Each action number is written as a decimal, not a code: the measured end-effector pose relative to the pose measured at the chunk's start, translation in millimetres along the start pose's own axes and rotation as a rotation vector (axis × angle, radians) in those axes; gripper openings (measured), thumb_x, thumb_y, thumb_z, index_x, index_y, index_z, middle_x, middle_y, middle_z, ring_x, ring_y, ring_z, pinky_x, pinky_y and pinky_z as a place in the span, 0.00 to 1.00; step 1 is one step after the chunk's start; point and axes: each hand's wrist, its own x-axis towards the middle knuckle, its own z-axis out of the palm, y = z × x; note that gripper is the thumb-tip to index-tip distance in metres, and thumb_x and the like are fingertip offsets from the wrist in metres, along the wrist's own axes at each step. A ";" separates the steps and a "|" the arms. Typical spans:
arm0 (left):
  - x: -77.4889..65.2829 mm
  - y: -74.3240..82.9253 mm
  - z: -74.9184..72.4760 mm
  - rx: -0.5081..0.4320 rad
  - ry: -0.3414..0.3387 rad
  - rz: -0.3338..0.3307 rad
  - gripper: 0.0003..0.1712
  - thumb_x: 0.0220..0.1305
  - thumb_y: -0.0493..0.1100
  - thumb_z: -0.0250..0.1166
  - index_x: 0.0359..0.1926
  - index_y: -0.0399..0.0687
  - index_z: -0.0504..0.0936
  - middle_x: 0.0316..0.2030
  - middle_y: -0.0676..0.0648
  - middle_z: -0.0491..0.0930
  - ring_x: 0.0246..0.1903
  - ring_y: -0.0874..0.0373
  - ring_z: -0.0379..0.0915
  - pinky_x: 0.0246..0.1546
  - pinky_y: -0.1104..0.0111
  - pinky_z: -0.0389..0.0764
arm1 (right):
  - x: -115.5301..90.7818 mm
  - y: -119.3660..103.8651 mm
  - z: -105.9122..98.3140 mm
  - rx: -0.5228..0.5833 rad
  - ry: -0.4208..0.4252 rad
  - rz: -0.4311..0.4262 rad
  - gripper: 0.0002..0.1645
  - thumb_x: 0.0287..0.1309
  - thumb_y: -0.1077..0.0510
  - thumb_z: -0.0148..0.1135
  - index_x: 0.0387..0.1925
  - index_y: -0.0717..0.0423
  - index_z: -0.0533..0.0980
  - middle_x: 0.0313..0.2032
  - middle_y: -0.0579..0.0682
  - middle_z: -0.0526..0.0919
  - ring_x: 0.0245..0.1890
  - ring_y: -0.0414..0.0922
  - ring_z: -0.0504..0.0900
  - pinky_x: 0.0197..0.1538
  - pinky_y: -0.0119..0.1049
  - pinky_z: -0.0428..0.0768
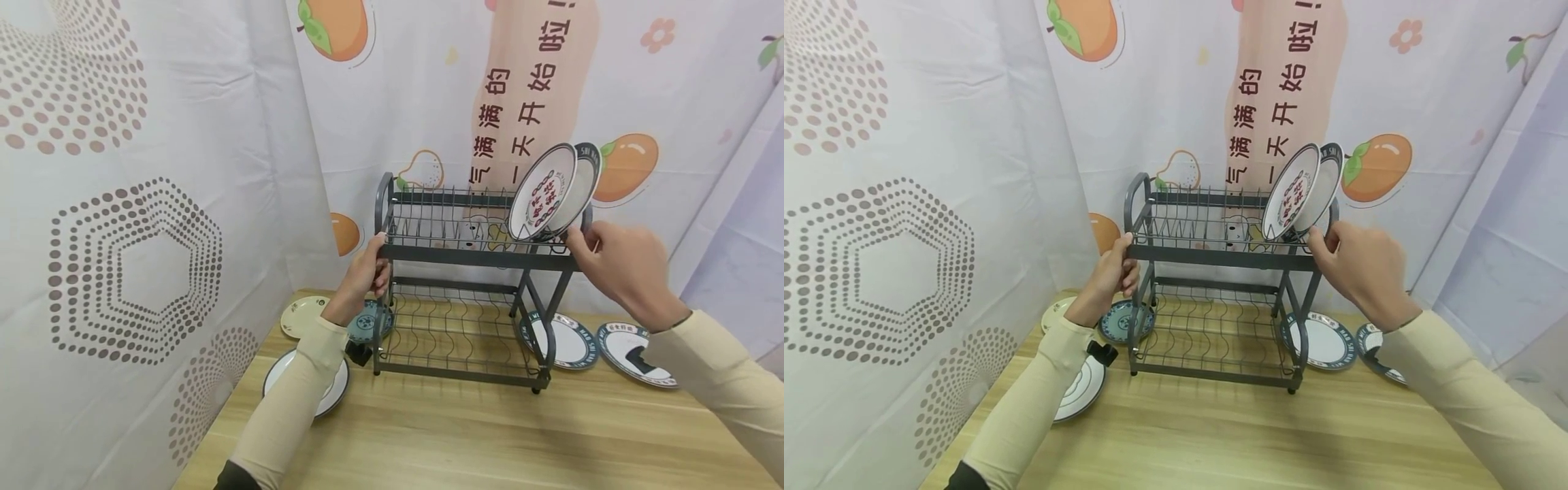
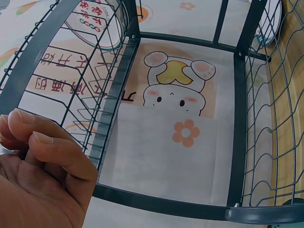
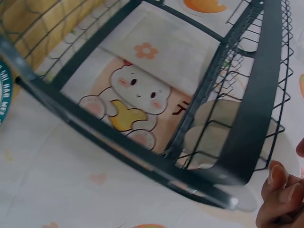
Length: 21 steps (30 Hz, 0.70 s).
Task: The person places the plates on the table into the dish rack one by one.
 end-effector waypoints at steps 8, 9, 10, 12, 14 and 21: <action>-1.1 -0.5 -0.6 -0.004 0.007 0.001 0.38 0.75 0.71 0.47 0.18 0.48 0.57 0.11 0.51 0.61 0.09 0.56 0.58 0.15 0.65 0.61 | -18.2 17.9 -1.1 -0.030 -0.064 0.016 0.28 0.71 0.43 0.53 0.15 0.50 0.72 0.13 0.46 0.70 0.15 0.49 0.66 0.17 0.42 0.57; -1.3 -0.5 -0.6 -0.003 0.005 0.002 0.38 0.75 0.71 0.47 0.18 0.48 0.57 0.11 0.51 0.61 0.09 0.56 0.58 0.15 0.65 0.62 | -20.2 20.0 -0.7 -0.034 -0.070 0.015 0.28 0.71 0.43 0.53 0.15 0.50 0.71 0.13 0.46 0.69 0.15 0.49 0.66 0.17 0.42 0.57; -1.4 -0.5 -0.6 -0.003 0.004 0.002 0.38 0.75 0.72 0.47 0.18 0.48 0.57 0.11 0.51 0.61 0.09 0.56 0.58 0.15 0.65 0.62 | -22.1 22.1 -0.1 -0.039 -0.073 0.012 0.28 0.71 0.44 0.53 0.15 0.50 0.70 0.14 0.47 0.69 0.16 0.49 0.65 0.17 0.42 0.57; -1.7 -0.5 -0.4 -0.003 0.003 -0.001 0.38 0.75 0.72 0.47 0.18 0.48 0.58 0.12 0.51 0.61 0.09 0.56 0.58 0.15 0.66 0.62 | -26.3 26.1 1.5 -0.045 -0.075 0.007 0.28 0.71 0.45 0.53 0.14 0.49 0.67 0.16 0.48 0.68 0.16 0.50 0.64 0.17 0.42 0.57; -1.8 -0.3 0.0 -0.002 0.003 -0.001 0.38 0.74 0.72 0.47 0.18 0.49 0.58 0.12 0.51 0.61 0.09 0.56 0.58 0.15 0.66 0.62 | -30.2 30.0 3.7 -0.046 -0.058 0.000 0.27 0.71 0.46 0.53 0.14 0.49 0.65 0.16 0.48 0.67 0.15 0.50 0.64 0.18 0.42 0.57; -1.4 -0.7 -0.6 -0.007 0.002 0.007 0.38 0.76 0.71 0.46 0.18 0.48 0.58 0.11 0.51 0.61 0.09 0.57 0.58 0.14 0.67 0.62 | -40.1 44.8 11.0 -0.024 0.097 -0.014 0.26 0.69 0.50 0.54 0.13 0.48 0.66 0.10 0.46 0.66 0.12 0.49 0.63 0.18 0.42 0.54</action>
